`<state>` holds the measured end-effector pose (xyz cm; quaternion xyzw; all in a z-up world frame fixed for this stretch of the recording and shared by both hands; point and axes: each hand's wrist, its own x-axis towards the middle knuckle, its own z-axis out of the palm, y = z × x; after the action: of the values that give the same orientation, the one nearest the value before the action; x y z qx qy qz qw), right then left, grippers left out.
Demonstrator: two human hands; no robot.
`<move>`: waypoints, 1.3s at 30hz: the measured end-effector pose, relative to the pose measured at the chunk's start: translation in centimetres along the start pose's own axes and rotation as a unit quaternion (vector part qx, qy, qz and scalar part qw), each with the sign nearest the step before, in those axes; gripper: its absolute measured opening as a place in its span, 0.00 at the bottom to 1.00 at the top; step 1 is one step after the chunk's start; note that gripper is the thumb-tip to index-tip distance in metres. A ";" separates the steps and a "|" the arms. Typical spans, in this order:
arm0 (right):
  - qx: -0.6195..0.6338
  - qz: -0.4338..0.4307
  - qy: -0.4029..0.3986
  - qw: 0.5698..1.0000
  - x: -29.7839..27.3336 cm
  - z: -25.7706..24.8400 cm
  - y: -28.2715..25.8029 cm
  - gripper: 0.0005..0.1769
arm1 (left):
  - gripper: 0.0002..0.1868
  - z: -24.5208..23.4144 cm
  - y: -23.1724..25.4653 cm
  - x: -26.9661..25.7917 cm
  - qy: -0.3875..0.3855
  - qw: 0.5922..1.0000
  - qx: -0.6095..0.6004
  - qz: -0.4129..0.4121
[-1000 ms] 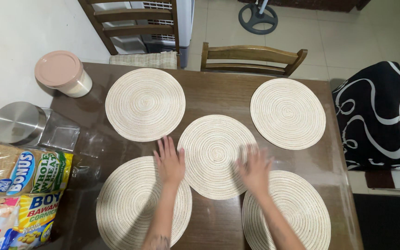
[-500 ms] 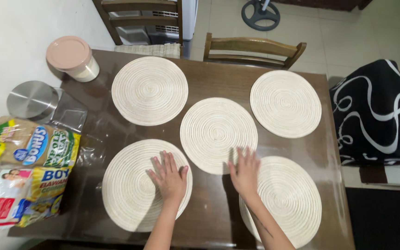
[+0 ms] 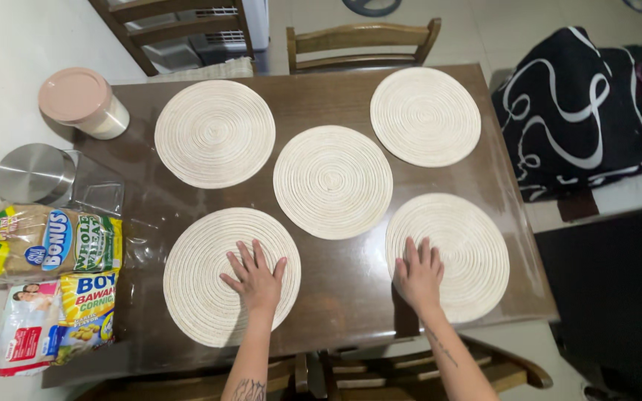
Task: The person arranges placemats on a dining table, adjusts the chairs, and sets out plates and silverware for several places.
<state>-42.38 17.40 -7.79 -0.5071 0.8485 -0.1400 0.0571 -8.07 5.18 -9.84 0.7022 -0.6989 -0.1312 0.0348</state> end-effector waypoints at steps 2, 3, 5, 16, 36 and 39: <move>0.013 -0.007 -0.003 1.000 0.5 -0.3 0.2 0.37 | 0.49 -0.1 -0.1 0.2 -0.013 1.000 -0.009 0.000; 0.013 -0.005 -0.004 1.000 0.8 -0.4 0.2 0.37 | 0.49 -0.2 -0.2 0.3 -0.014 1.000 -0.008 0.002; 0.028 0.000 -0.025 0.999 0.9 -0.9 0.1 0.36 | 0.48 -0.6 -0.1 0.3 -0.050 0.999 -0.005 0.006; 0.188 -0.051 -0.006 0.981 -9.6 -4.3 -4.1 0.32 | 0.37 -8.7 1.2 -10.0 -0.141 0.962 -0.155 0.175; 0.060 -0.217 0.033 0.974 -25.7 -9.1 -3.0 0.17 | 0.37 -6.0 -2.6 -19.0 -0.112 0.968 0.001 0.226; 0.058 -0.206 0.040 0.976 -25.6 -9.2 -2.8 0.16 | 0.33 -5.3 -3.0 -20.1 -0.141 0.964 0.003 0.225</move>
<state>-29.96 40.25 0.61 -0.6611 0.7176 -0.2179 0.0226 -3.72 24.40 -2.68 0.5018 -0.8369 -0.2152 -0.0378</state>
